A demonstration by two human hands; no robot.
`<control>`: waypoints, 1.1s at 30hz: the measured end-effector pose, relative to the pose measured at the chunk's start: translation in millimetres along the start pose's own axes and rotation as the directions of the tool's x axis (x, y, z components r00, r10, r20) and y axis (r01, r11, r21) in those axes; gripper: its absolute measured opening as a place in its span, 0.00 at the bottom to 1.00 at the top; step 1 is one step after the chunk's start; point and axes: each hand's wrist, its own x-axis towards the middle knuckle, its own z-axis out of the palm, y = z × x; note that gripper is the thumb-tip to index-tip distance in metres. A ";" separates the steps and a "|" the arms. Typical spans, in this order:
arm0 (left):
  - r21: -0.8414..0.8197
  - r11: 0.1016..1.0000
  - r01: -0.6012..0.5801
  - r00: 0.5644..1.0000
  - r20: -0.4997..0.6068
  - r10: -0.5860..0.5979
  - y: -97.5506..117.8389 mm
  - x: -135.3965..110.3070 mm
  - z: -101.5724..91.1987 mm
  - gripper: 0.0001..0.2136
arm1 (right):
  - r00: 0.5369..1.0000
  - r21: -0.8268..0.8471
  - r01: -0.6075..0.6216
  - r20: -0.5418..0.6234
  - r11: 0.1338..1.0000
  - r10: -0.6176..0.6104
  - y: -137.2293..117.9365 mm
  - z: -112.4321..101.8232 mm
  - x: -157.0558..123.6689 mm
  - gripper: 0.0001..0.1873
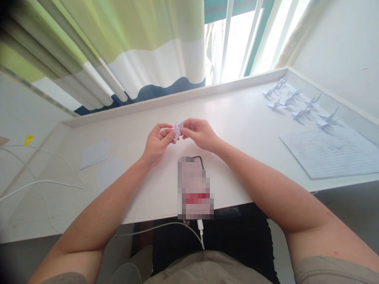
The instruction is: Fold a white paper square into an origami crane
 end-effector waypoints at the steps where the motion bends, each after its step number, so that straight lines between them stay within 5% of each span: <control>1: 0.048 0.999 -0.025 1.000 -0.009 0.025 0.3 -1.1 1.1 0.18 | 1.000 0.002 -0.004 -0.023 1.000 0.004 0.5 0.5 0.2 0.18; 9: 0.449 0.861 -0.239 0.963 -0.001 0.269 11.1 -11.2 10.8 0.19 | 0.992 0.010 -0.044 -0.116 0.999 0.045 -2.3 4.1 -0.7 0.11; 12: 0.440 0.864 -0.244 0.963 0.003 0.270 11.5 -11.1 9.3 0.13 | 0.994 0.026 -0.038 -0.104 0.999 0.041 -3.9 4.3 -1.4 0.13; 33: 0.467 0.855 -0.226 0.967 0.000 0.256 11.2 -12.4 11.0 0.14 | 0.998 -0.023 0.015 -0.057 1.000 -0.017 -4.5 4.6 -2.6 0.09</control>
